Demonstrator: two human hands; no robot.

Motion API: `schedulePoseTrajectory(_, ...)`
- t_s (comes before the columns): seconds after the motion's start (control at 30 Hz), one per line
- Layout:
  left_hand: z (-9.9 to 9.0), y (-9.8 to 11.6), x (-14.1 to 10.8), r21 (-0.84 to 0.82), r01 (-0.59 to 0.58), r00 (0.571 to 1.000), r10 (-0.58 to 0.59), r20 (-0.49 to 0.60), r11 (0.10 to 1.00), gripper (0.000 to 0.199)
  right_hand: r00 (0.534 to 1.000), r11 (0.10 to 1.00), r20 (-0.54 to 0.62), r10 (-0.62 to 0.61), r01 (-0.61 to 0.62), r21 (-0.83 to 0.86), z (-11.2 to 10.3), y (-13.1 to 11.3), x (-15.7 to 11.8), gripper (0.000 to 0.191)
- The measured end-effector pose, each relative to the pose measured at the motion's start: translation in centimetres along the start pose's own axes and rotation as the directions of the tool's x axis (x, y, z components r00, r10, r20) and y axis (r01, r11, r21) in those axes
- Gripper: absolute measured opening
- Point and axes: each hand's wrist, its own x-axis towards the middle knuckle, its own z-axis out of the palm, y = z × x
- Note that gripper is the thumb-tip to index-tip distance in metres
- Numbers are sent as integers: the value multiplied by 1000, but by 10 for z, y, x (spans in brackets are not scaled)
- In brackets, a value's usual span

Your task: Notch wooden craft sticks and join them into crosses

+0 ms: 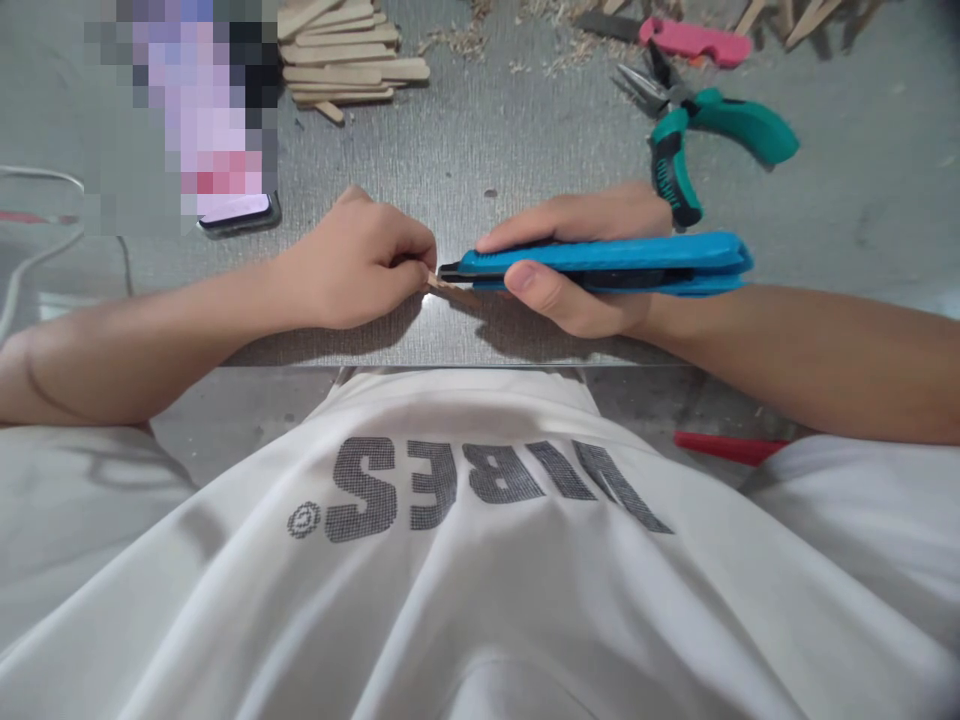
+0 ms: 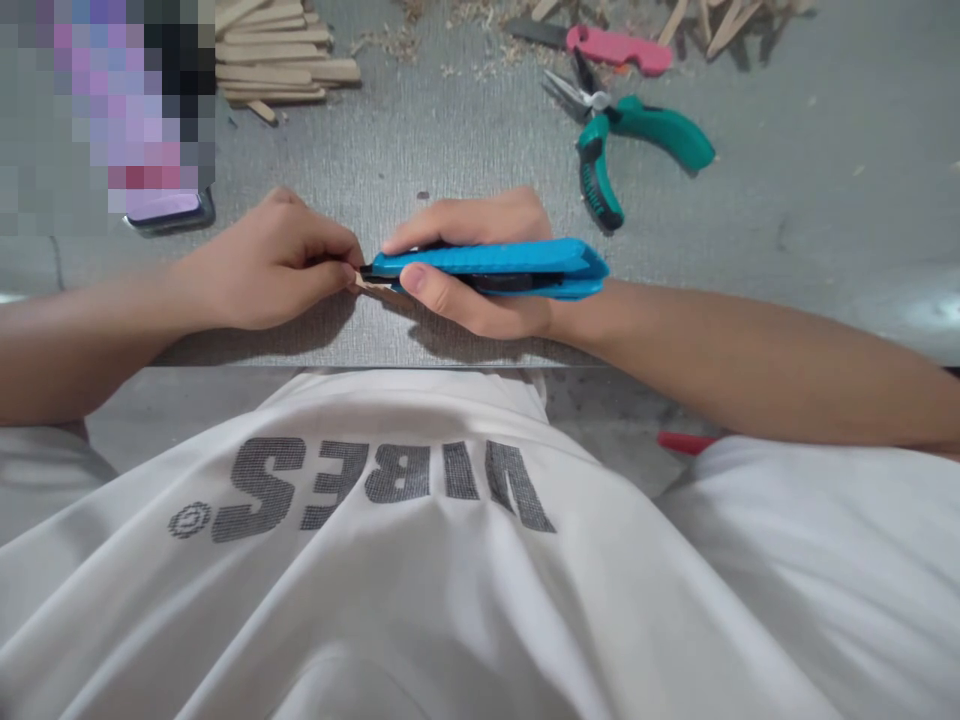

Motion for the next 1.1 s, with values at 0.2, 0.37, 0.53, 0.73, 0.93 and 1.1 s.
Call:
schedulePoseTrajectory(0.2,3,-5,0,-9,-15,1000,15,-25,1000,22,1000,1000,7,-21,21,20,-2,-1,1,33)
schedulePoseTrajectory(0.37,3,-4,0,-1,-15,1000,15,-21,1000,23,999,1000,34,6,-6,10,-2,-1,0,44)
schedulePoseTrajectory(0.53,3,-4,0,16,-15,1000,15,-24,1000,26,993,991,-11,-115,114,-75,3,1,-2,31)
schedulePoseTrajectory(0.73,2,-7,1,-48,-15,1000,14,-17,999,26,956,934,-60,-287,265,-238,9,7,-2,30)
schedulePoseTrajectory(0.93,6,-3,1,-45,-9,1000,8,-25,999,27,965,932,-17,-263,249,-263,6,0,-5,31)
schedulePoseTrajectory(1.1,12,-4,-1,-8,-2,999,2,-38,1000,26,978,950,-8,-208,200,-241,7,-7,-5,35)
